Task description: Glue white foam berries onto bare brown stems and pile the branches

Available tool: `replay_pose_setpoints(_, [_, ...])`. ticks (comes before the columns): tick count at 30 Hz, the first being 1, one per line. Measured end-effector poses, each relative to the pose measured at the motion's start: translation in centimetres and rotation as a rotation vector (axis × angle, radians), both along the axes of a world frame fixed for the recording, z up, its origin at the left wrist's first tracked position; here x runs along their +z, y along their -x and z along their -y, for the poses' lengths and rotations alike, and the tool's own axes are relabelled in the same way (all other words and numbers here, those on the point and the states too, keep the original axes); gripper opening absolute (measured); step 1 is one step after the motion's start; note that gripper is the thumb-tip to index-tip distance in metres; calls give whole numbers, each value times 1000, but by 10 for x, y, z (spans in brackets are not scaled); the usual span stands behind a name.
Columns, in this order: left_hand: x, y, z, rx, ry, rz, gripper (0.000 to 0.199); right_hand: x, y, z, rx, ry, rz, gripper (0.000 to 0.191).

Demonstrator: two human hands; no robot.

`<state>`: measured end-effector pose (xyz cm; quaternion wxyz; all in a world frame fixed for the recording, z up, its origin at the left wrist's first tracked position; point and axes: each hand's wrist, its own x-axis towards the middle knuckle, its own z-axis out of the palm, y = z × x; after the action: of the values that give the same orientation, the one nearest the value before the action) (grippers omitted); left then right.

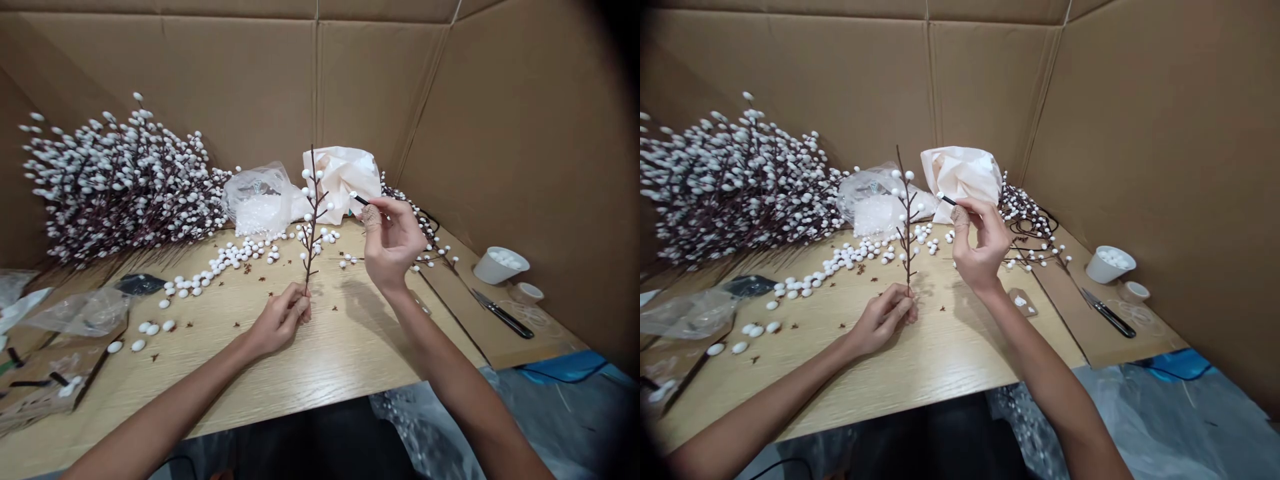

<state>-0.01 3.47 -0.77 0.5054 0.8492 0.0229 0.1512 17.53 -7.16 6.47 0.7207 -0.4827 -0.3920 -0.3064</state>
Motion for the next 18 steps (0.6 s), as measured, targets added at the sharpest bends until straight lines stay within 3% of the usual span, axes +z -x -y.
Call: replay_pose_setpoints(18, [1,0,3,-7,-76,-29,13,4,4,6,-86,86,75,13])
